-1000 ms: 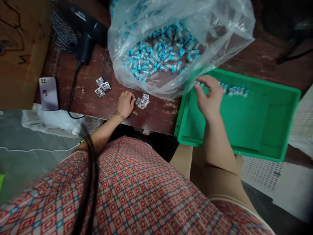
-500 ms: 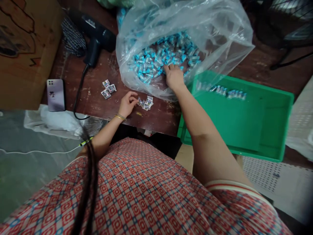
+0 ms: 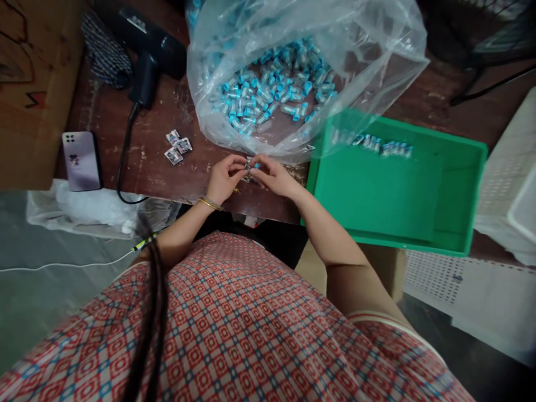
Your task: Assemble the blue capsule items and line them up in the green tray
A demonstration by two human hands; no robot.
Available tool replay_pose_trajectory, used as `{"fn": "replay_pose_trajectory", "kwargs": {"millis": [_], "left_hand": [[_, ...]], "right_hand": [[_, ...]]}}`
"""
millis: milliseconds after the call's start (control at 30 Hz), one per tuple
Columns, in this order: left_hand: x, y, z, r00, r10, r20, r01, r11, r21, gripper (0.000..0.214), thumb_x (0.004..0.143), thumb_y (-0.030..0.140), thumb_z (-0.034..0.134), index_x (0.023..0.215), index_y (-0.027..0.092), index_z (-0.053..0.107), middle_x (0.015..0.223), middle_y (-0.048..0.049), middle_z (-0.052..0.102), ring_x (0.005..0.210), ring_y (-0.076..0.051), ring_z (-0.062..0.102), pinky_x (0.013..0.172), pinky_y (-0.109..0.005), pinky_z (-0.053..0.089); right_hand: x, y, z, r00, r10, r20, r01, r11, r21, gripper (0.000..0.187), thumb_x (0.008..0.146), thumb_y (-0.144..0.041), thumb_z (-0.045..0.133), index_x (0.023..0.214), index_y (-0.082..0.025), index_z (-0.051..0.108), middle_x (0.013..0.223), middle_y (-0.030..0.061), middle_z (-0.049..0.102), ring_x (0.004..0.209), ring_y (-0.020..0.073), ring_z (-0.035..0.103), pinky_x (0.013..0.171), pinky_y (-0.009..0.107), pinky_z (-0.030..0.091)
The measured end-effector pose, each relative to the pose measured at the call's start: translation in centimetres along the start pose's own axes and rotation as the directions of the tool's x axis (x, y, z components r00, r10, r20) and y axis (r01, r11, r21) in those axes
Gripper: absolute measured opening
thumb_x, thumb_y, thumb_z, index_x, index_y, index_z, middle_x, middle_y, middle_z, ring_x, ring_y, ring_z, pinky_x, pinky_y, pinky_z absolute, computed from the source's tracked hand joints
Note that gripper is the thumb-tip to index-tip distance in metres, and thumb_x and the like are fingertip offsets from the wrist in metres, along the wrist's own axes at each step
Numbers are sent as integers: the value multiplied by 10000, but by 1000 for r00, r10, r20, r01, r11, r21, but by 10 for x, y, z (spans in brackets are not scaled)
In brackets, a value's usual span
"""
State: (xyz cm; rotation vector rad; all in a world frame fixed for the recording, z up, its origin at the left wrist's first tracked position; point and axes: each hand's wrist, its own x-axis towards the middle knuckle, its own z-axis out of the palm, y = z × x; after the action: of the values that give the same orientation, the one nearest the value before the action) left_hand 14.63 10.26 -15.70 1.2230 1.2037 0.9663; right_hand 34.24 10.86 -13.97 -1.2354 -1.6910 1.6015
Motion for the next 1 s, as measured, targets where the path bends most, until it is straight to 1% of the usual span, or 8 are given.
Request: {"fn": "replay_pose_trajectory", "kwargs": {"millis": [133,233,300,433,567,767,933,1000], "left_hand": [[-2,-4,2,999,-33,38,32,999,33,190,810,337,823,890,184,742,810,-14,747,780,-162,684,772,-286,519],[-3,-7,-3,994,-79,69,79,997,1,296,760,455,855,749,180,747,732,-11,718,724,-160,629,721,-293,482],[-4,-7,-6,989,-127,76,132,989,-61,355,666,491,906,705,179,740,698,-4,702,681,-143,587,685,-284,456],[-3,0,-7,968,-227,111,240,962,-129,430,517,493,963,658,170,717,638,12,663,608,-108,519,612,-258,398],[-2,9,-2,953,-263,150,287,942,-172,432,472,441,984,646,154,712,621,19,651,582,-84,496,589,-238,364],[-6,12,3,927,-294,232,348,905,-244,414,506,454,967,647,161,711,612,14,653,576,-88,520,596,-248,385],[-8,7,4,937,-284,203,331,910,-252,415,490,430,983,638,171,694,632,25,670,597,-86,537,632,-253,414],[-7,6,4,939,-284,195,328,910,-252,412,482,420,987,641,173,698,638,27,674,601,-86,537,642,-255,419]], "right_hand": [[-1,-5,3,995,-82,-47,78,994,-74,497,936,-767,604,977,-272,587,797,-39,574,565,104,494,544,279,450],[-5,-8,-4,991,-117,-67,110,989,-101,452,981,-717,567,1058,-275,624,888,-7,649,661,131,570,640,304,528],[-10,-8,-9,983,-126,-137,115,989,-88,431,998,-689,559,1128,-285,636,912,3,672,734,156,624,720,331,569],[-18,-7,-17,925,-179,-336,166,984,-67,424,987,-667,614,1215,-310,620,1017,18,714,885,189,691,849,374,604],[-21,-10,-11,890,-265,-372,257,964,-72,380,983,-636,658,1183,-316,614,1046,12,711,955,189,698,920,387,604],[-26,-14,-2,866,-303,-398,224,946,-233,243,951,-486,759,957,-258,675,922,6,713,893,186,668,907,394,578],[-29,-8,-11,817,-257,-516,252,964,-82,338,925,-560,778,929,-247,652,853,-25,666,791,129,640,789,310,543],[-32,-9,-14,830,-222,-512,251,968,-13,376,919,-602,772,947,-252,637,857,-26,658,776,121,637,772,297,541]]}}
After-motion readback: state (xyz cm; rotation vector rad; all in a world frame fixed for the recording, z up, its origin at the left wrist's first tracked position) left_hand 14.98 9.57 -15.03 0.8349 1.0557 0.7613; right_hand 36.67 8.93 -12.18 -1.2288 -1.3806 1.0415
